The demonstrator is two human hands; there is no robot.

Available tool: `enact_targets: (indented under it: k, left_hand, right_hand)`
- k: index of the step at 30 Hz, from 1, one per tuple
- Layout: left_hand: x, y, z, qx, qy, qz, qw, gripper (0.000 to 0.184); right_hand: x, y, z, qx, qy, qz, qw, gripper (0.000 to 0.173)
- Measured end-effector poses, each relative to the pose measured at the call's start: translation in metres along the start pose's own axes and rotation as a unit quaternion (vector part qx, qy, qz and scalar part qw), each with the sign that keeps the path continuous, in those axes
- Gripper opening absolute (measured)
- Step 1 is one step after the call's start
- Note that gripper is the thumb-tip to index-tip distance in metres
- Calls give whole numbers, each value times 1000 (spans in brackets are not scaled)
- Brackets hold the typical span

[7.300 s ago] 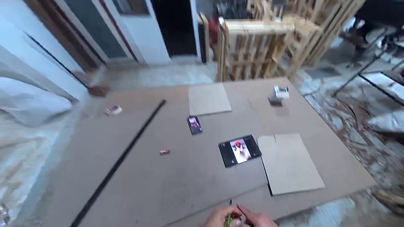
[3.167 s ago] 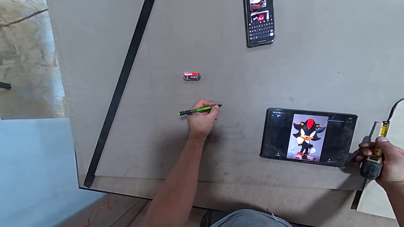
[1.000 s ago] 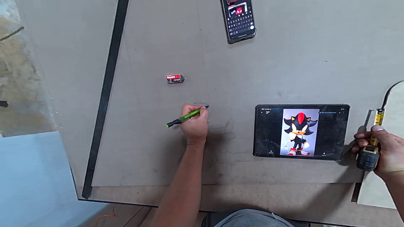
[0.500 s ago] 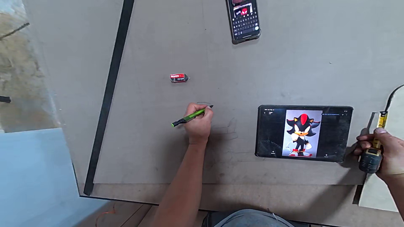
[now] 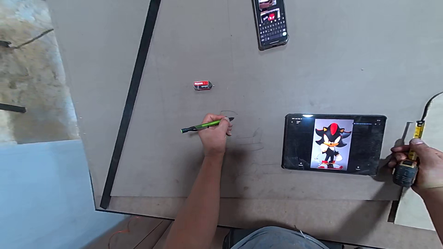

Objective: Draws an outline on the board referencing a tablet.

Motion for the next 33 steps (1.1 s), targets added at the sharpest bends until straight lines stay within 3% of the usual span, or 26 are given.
enact_targets:
  k: [2, 4, 8, 10, 14, 19, 26, 30, 33]
  left_hand:
    - [-4, -12, 8, -1, -15, -37, 999, 4]
    - [-7, -30, 16, -2, -20, -67, 998, 4]
    - [-2, -61, 33, 33, 9, -60, 998, 9]
    - [-2, -58, 31, 33, 15, -79, 996, 12]
    - [1, -59, 35, 38, 34, -102, 993, 13]
    - [7, -62, 36, 58, 69, -76, 993, 12]
    - [7, -60, 34, 106, 74, -81, 988, 12]
    - [5, -45, 14, 155, 36, -86, 983, 12]
    - [2, -18, -19, 197, 59, -91, 974, 9]
  right_hand:
    - [11, 4, 17, -13, -27, -13, 999, 42]
    - [25, 24, 53, 45, -70, -52, 995, 39]
    - [18, 110, 160, 223, -95, -66, 968, 38]
    - [8, 161, 180, 272, -158, -28, 949, 35]
    - [25, 231, 160, 311, -302, 1, 901, 36]
    - [93, 269, 110, 284, -410, -31, 866, 33]
    - [180, 334, 57, 159, -467, -103, 864, 30]
    - [183, 338, 55, 148, -462, -116, 867, 29]
    - [185, 336, 54, 139, -471, -134, 861, 28]
Point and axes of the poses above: each hand's wrist, its own z-axis away from the middle knuckle, its own y-axis out of the palm, x = y × z, the point moved 4 cm from there along -z, towards the middle knuckle, and after that the axes turned 8 degrees about z, right-handed, at the moved point
